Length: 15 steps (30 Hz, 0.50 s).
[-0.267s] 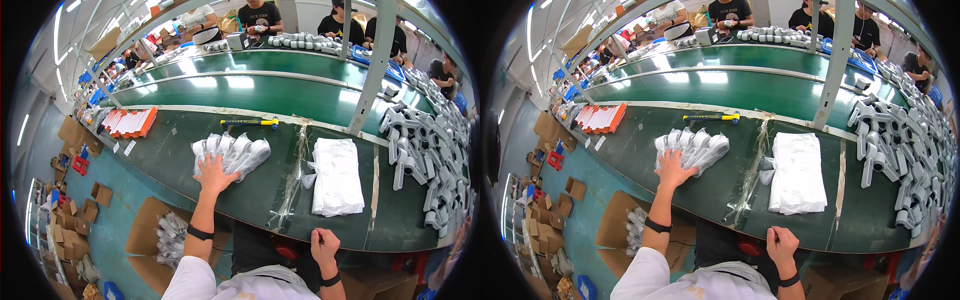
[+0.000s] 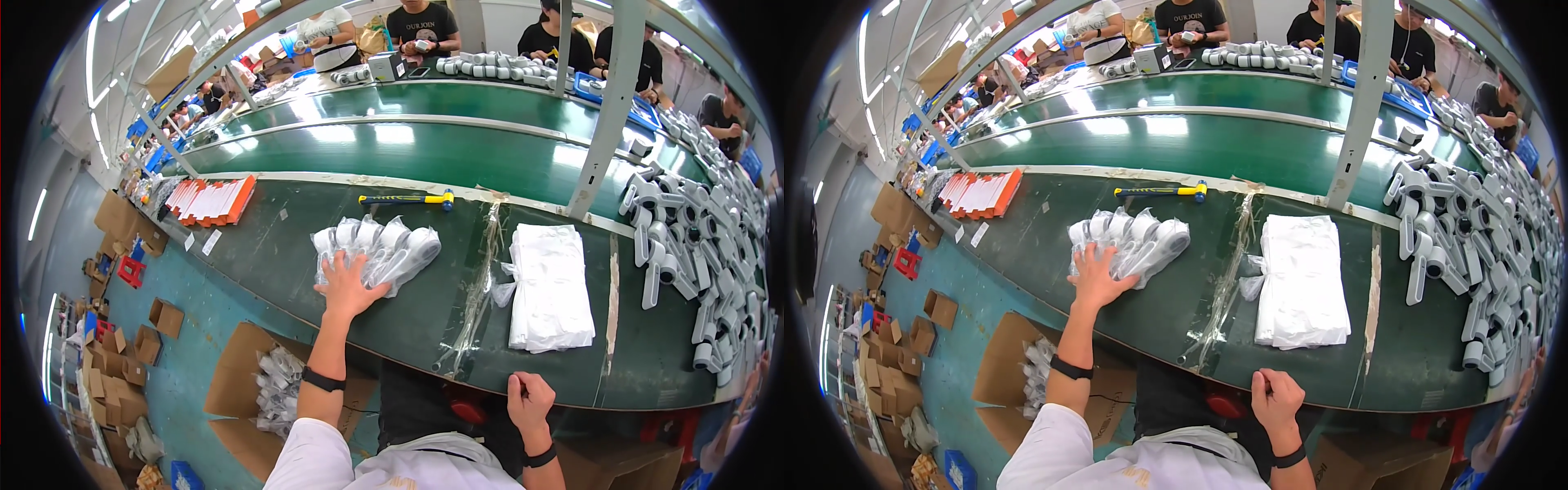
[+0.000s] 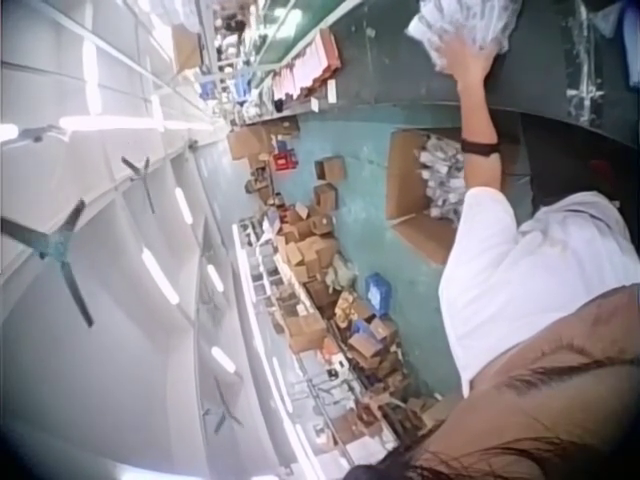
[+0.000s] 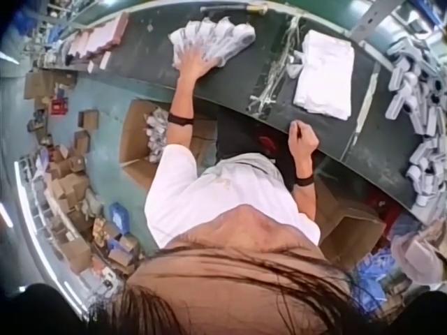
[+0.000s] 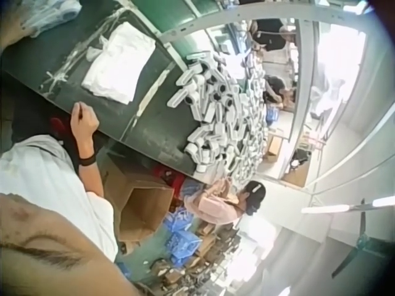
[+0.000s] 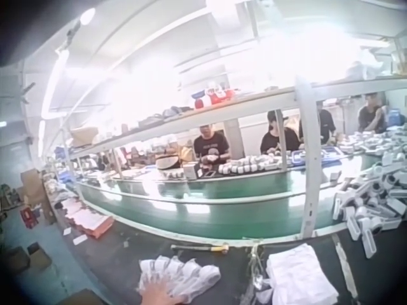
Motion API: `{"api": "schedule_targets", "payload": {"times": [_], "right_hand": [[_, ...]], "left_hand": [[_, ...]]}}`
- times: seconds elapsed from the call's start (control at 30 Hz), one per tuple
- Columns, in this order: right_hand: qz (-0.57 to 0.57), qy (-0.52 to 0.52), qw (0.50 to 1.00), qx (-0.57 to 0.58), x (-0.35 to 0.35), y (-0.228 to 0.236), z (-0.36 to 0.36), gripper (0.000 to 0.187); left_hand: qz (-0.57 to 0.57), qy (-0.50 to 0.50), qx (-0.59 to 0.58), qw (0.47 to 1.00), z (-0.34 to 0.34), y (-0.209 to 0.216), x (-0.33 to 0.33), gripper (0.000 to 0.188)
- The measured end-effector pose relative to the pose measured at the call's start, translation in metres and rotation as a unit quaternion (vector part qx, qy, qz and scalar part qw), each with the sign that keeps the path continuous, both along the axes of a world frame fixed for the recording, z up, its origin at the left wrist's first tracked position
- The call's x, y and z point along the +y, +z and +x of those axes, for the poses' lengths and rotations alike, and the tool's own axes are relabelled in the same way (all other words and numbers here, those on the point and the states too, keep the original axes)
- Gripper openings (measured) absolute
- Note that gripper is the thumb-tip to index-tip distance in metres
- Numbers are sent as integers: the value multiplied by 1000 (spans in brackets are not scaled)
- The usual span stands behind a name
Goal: The person picks up a fan from a pile, slides it into a plastic bag, and places the bagged fan onto a stack. After repeating this process, the person gathers the stack of bagged fans and drops them into a cardboard box.
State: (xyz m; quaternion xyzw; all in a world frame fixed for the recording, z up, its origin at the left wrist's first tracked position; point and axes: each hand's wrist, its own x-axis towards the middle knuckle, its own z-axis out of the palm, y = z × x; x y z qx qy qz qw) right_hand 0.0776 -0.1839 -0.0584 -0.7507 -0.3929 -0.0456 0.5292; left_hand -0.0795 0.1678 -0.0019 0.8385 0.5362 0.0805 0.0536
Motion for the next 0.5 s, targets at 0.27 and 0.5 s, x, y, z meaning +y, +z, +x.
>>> {"api": "schedule_targets", "payload": {"times": [0.27,0.5], "right_hand": [[-3,11,1000,-10,1,1,0,7],[3,9,1000,-11,2,0,-2,7]], "left_hand": [[-54,-26,28,998,1,1,9,76],[-49,-17,68,996,9,4,6,79]]}}
